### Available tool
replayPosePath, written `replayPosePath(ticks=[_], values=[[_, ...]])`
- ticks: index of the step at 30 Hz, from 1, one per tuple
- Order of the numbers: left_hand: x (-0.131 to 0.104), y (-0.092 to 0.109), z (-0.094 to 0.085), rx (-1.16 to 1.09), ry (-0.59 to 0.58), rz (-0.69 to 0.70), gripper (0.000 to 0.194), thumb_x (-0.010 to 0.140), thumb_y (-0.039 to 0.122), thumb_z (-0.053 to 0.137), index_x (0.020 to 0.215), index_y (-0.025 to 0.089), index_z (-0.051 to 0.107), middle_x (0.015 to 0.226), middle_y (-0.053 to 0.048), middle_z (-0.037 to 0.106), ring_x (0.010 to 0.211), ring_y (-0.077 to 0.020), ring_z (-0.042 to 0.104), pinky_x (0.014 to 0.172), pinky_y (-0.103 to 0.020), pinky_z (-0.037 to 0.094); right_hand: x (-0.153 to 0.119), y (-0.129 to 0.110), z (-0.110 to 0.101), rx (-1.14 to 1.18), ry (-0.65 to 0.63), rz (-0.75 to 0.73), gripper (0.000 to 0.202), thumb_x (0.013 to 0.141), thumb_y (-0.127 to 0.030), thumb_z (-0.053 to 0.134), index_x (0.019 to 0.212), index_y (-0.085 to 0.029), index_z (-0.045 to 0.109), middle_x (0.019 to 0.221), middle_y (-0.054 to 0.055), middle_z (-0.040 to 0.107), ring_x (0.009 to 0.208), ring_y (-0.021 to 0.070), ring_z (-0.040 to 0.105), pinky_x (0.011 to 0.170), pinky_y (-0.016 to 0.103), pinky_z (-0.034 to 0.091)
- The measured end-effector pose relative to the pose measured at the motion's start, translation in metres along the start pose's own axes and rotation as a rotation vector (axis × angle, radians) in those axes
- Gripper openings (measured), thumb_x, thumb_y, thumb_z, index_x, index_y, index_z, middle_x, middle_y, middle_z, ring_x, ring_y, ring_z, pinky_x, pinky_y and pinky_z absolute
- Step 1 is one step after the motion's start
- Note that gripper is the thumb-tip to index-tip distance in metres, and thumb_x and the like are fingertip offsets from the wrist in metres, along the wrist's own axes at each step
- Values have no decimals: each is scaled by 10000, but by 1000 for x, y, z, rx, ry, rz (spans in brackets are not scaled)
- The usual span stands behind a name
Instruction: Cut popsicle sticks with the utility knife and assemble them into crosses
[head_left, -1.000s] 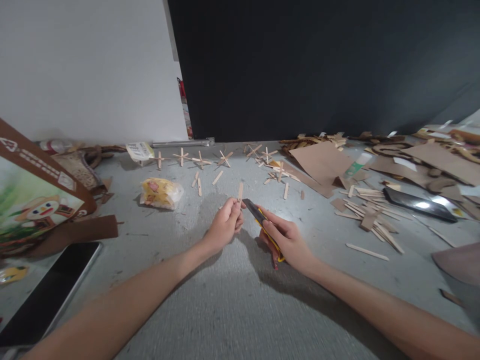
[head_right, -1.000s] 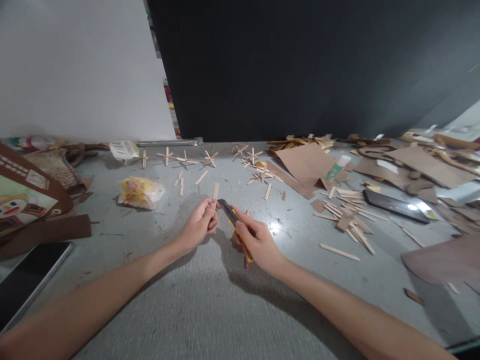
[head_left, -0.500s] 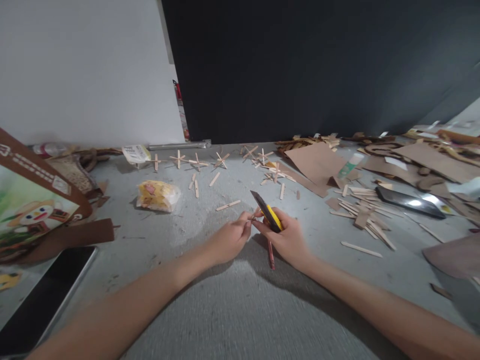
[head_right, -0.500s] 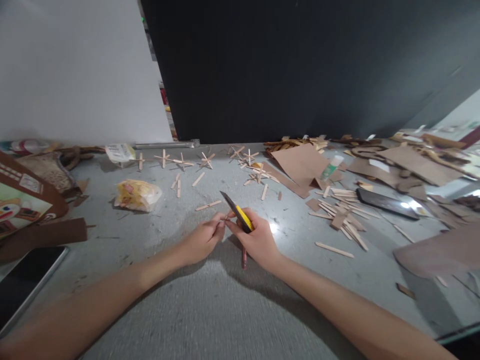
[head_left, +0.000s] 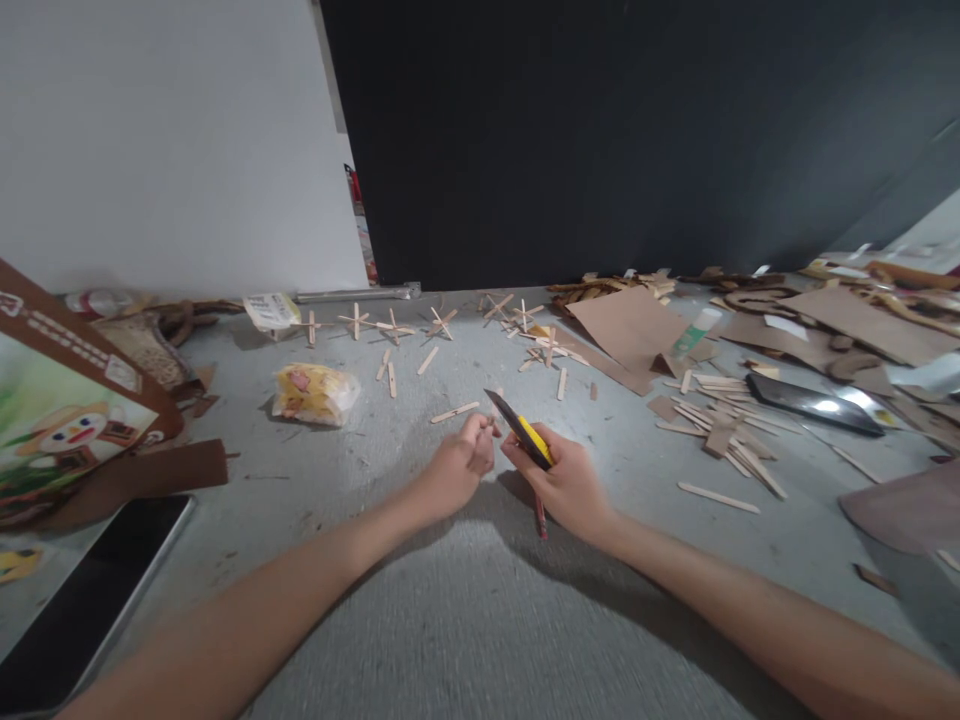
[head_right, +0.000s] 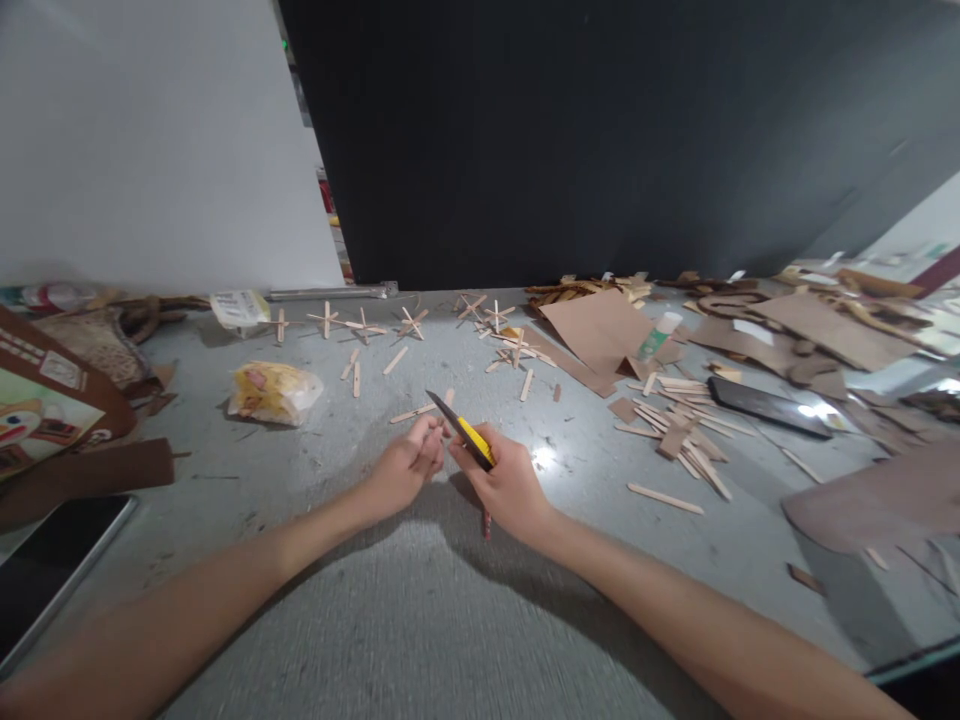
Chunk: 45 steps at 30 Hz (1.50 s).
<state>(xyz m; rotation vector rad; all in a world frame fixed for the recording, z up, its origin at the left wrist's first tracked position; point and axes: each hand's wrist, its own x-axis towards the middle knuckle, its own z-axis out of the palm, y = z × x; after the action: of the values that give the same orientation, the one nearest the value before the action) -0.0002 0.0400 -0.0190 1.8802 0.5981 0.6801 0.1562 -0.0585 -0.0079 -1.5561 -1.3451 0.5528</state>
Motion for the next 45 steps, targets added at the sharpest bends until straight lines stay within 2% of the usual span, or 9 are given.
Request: replayPosePath(ticks=[4, 6, 9, 13, 18, 28, 38, 45], values=[[5, -5, -1, -156, 86, -58, 347, 1057, 577, 380, 1043, 238, 453, 623, 91, 439, 483, -115, 368, 522, -243, 320, -1, -1, -2, -28, -11, 11, 369, 953, -568, 582, 892, -212, 662, 687, -2, 589, 634, 165, 537, 633, 284, 430], [5, -7, -1, -181, 136, -62, 357, 1055, 590, 394, 1091, 239, 451, 652, 86, 459, 495, -111, 392, 524, -237, 332, -1, 1, -3, -33, -10, 23, 362, 953, -560, 592, 1010, -210, 665, 710, -11, 589, 634, 161, 530, 621, 281, 428], [4, -7, -1, -186, 208, -57, 367, 1060, 584, 406, 1172, 237, 444, 657, 87, 467, 518, -116, 423, 530, -234, 345, -1, 6, -4, 44, -76, 51, 459, 983, -595, 549, 1238, -216, 598, 651, -65, 504, 557, 144, 467, 540, 258, 385], [3, -5, 0, -175, 221, -51, 337, 1065, 539, 430, 1211, 236, 429, 645, 91, 479, 517, -115, 425, 534, -235, 342, -4, 11, -5, 127, -134, 72, 506, 1022, -604, 483, 1343, -222, 569, 598, -95, 419, 482, 126, 404, 468, 235, 331], [2, -5, 1, -162, 190, -39, 279, 1073, 497, 422, 1181, 240, 412, 641, 94, 477, 525, -116, 418, 557, -238, 352, -7, 10, -4, 144, -138, 83, 502, 1016, -560, 514, 1381, -225, 597, 612, -84, 431, 464, 120, 417, 431, 223, 362], [0, -7, 1, -129, 191, -33, 292, 1073, 507, 418, 1192, 240, 408, 660, 85, 506, 537, -124, 451, 573, -251, 356, -7, 10, -4, 163, -173, 99, 517, 1005, -541, 533, 1399, -219, 625, 597, -86, 395, 466, 118, 400, 416, 211, 377], [-2, -8, 0, 36, 212, -22, 234, 1090, 461, 352, 1127, 242, 426, 661, 72, 517, 566, -139, 483, 605, -274, 372, -10, 3, -7, 157, -178, 95, 521, 1020, -504, 521, 1419, -205, 669, 608, -62, 388, 482, 117, 408, 430, 218, 386], [-3, -10, -2, 163, 240, -64, 181, 1080, 406, 371, 1046, 244, 446, 649, 48, 537, 555, -155, 503, 567, -271, 321, -14, -1, -6, 179, -249, 138, 549, 1038, -516, 477, 1476, -216, 617, 578, -88, 384, 362, 101, 406, 352, 219, 399]])
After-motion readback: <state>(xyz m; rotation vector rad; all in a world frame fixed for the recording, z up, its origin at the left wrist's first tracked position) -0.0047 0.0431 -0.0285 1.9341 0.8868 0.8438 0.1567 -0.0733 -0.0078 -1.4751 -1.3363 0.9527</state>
